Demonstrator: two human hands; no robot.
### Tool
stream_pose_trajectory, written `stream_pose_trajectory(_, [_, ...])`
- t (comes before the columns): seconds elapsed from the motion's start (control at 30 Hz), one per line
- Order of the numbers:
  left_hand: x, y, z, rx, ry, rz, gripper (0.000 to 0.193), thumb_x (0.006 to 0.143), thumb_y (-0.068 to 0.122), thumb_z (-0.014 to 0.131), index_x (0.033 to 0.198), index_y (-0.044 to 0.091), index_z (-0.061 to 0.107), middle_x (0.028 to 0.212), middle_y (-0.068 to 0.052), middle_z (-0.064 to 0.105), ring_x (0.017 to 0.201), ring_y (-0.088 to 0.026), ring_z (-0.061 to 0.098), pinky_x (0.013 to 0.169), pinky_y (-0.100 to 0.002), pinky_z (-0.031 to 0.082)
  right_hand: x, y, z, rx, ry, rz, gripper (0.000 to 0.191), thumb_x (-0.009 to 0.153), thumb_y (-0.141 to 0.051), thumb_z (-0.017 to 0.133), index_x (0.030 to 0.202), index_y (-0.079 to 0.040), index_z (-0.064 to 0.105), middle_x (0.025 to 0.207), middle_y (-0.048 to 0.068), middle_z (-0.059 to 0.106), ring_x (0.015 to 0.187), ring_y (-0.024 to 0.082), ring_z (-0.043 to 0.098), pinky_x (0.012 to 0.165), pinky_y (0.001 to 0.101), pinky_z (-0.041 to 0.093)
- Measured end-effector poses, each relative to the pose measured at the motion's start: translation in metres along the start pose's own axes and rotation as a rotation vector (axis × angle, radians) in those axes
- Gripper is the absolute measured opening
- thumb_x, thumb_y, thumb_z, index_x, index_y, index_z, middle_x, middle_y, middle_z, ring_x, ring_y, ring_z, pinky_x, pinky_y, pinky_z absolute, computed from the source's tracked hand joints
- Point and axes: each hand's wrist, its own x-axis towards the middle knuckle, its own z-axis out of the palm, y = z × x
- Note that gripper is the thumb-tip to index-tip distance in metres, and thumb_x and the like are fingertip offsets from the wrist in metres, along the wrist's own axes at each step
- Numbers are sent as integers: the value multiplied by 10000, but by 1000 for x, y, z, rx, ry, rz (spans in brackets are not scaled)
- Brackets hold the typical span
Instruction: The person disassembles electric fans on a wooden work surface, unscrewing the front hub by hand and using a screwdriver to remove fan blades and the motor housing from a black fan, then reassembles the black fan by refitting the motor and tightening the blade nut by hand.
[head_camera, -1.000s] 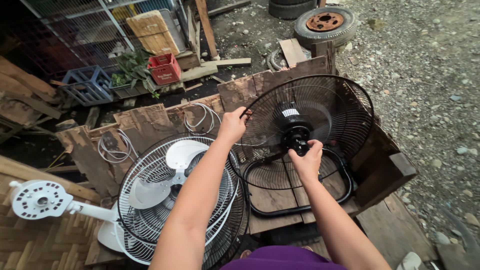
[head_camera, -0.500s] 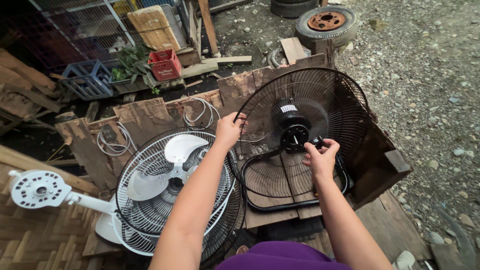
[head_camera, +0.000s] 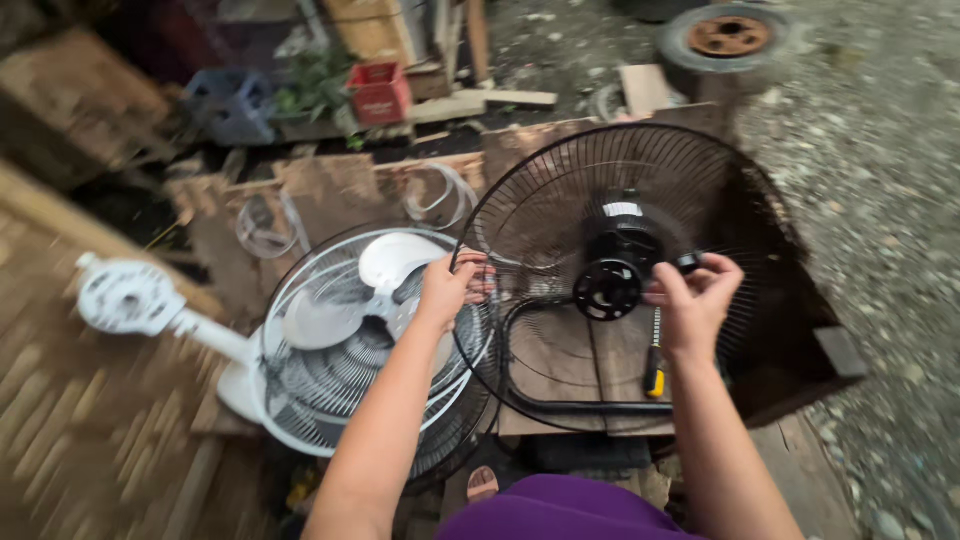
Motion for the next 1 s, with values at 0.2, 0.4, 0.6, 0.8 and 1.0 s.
stream_pose_trajectory(0.2, [-50,-5,-39,-102,98,-80,265,1024,104,474,1209,5,635,1081,-168,755,828,-262,772,650,-373,635,-4,-16,42,107,-238,-40,572,965,-31,755,1358,-81,344,1120,90,546,870,151,655,692,306,618])
stream_pose_trajectory(0.4, [-108,-18,-87,-258,309,-46,265,1041,115,483,1238,-9,611,1115,-191,749,890,-309,782,682,-389,630,-27,6,105,88,-428,65,572,928,-16,761,1337,-78,366,1058,78,547,818,155,638,651,292,599])
stream_pose_trajectory(0.6, [-162,-31,-146,-338,576,-46,289,1059,146,461,1258,-8,603,1143,-208,734,905,-350,767,701,-435,641,-60,36,165,-38,-637,139,573,881,-20,773,1318,-67,406,1048,48,583,862,109,640,668,265,609])
stream_pose_trajectory(0.8, [-192,-40,-181,-425,787,-48,289,1051,139,447,1269,5,582,1146,-203,737,906,-352,771,722,-454,641,-89,69,211,-162,-812,237,657,817,-85,826,1362,-58,460,1063,59,534,864,128,607,630,263,553])
stream_pose_trajectory(1.0, [-187,-51,-203,-501,913,-93,286,1054,157,439,1262,24,581,1144,-181,739,896,-341,765,706,-454,632,-94,98,233,-322,-931,297,684,765,-149,841,1368,-84,526,1116,77,560,897,158,620,626,303,552])
